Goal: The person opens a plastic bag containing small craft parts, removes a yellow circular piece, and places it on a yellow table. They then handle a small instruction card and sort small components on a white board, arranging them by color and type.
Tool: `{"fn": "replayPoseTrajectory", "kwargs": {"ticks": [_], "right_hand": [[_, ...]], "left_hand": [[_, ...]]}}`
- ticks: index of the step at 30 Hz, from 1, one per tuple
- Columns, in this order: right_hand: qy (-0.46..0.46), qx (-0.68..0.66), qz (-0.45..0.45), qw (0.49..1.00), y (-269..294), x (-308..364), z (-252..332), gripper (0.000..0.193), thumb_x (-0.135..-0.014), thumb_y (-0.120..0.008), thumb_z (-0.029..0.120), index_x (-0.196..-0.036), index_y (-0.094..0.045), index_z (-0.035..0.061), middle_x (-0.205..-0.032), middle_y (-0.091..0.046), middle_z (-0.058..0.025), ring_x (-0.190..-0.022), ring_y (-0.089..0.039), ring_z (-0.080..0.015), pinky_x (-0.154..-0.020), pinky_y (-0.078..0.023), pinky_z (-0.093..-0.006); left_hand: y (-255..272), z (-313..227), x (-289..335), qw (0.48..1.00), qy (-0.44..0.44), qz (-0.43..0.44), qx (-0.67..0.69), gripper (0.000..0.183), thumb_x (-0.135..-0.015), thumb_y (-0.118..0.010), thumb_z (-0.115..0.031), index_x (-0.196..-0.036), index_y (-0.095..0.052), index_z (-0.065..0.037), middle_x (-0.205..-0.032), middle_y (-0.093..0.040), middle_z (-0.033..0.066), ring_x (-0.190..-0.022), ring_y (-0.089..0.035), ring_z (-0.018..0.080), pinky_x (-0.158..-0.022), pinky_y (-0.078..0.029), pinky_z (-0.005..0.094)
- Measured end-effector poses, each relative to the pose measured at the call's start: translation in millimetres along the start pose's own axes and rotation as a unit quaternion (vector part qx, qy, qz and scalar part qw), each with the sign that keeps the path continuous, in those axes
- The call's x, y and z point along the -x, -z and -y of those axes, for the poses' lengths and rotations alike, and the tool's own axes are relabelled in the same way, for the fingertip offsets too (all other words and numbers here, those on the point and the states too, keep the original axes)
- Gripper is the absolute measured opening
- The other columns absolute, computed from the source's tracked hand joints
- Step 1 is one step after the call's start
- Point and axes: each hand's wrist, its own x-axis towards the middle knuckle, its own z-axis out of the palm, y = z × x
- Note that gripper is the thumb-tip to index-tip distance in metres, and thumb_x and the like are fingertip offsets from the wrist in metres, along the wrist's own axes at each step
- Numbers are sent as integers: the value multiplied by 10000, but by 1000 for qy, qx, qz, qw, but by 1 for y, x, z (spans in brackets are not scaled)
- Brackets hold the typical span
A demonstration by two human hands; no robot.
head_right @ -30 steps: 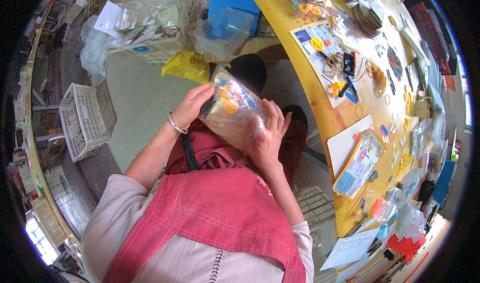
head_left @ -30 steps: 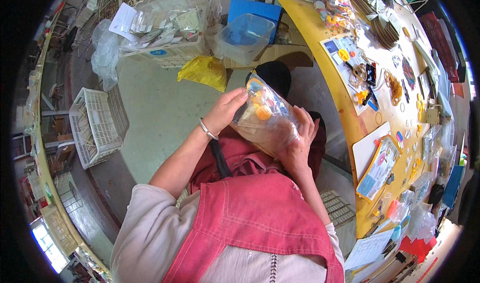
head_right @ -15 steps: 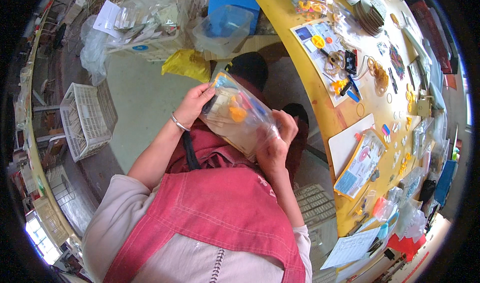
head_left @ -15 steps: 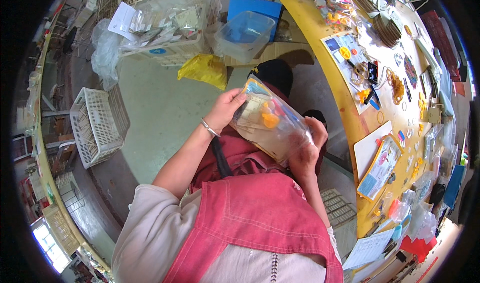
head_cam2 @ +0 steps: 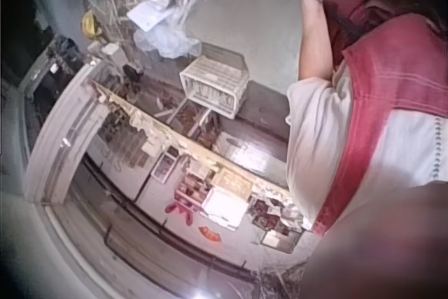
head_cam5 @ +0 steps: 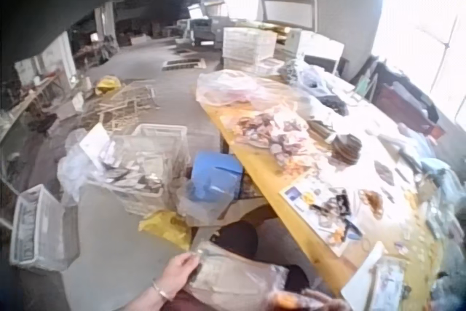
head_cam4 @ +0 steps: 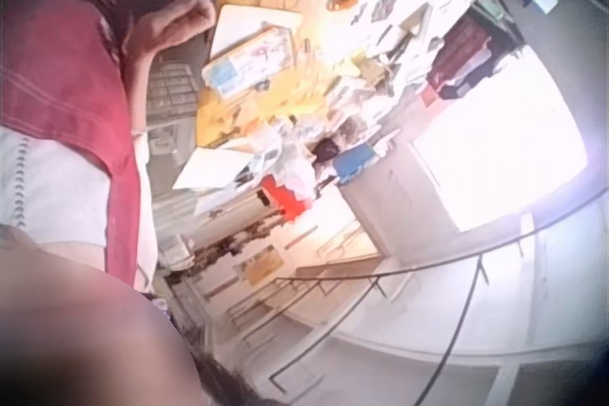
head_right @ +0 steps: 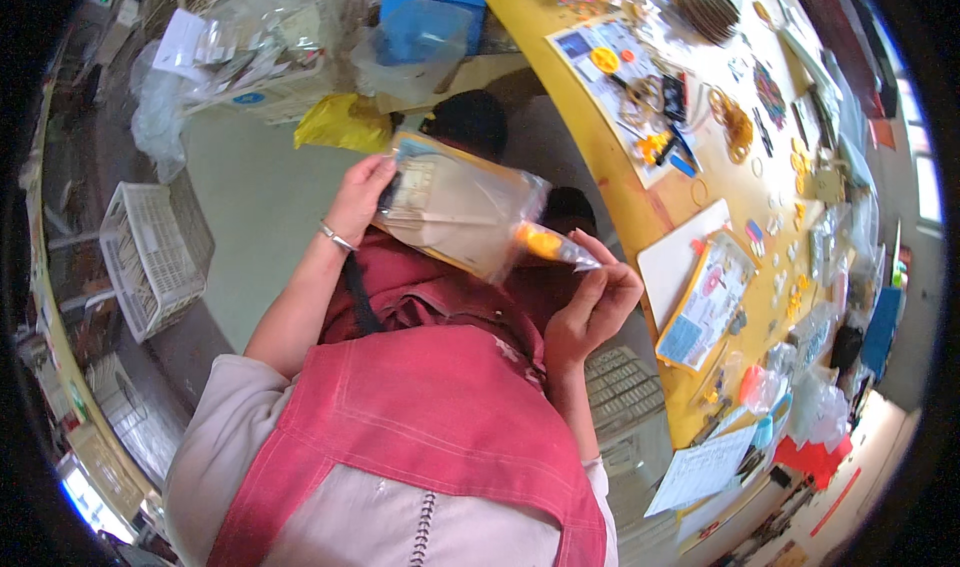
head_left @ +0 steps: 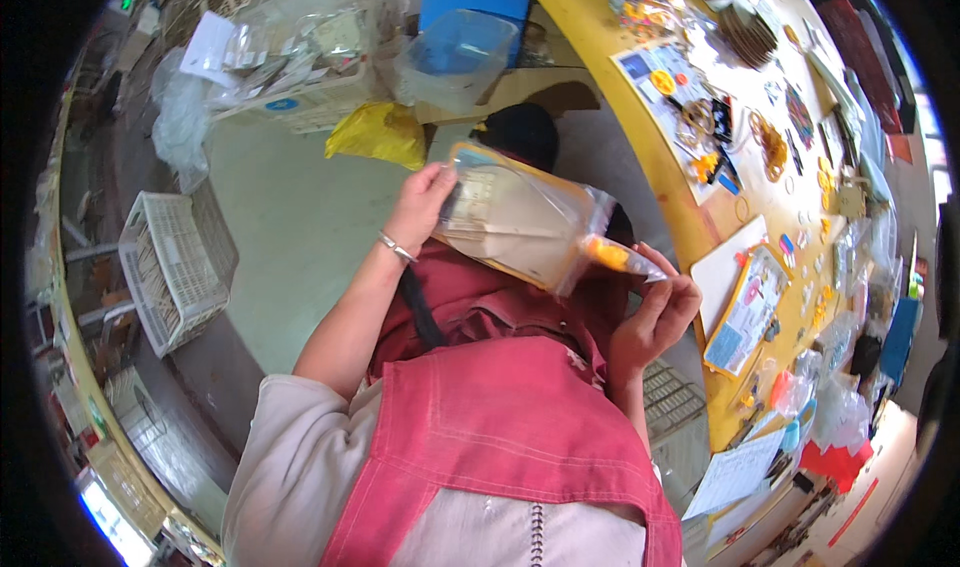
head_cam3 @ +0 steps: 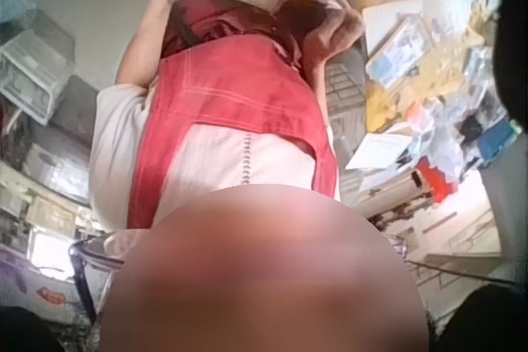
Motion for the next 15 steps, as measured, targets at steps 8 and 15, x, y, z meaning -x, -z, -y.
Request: {"fn": "replayPoseTrajectory", "kwargs": {"ticks": [8, 15], "right_hand": [[-249, -297, -31, 921, 8, -20, 14, 145, -1128, -504, 203, -1163, -508, 62, -1045, -665, -76, -899, -710, -192, -714, -676, -437], [-265, -336, 5, 904, -6, -17, 18, 117, -1107, -524, 158, -1169, -539, 60, -1063, -693, -99, -957, -733, -213, -734, -684, -462]], "left_hand": [[6, 0, -2, 993, -23, -1, -111, 237, -1073, -633, -221, -1130, -682, 3, -899, -627, -41, -826, -520, 49, -730, -465, 241], [0, -18, -4, 934, -196, -103, -279, 315, -1041, -678, -161, -1305, -644, 8, -1015, -685, 12, -859, -622, 86, -815, -542, 258]]}}
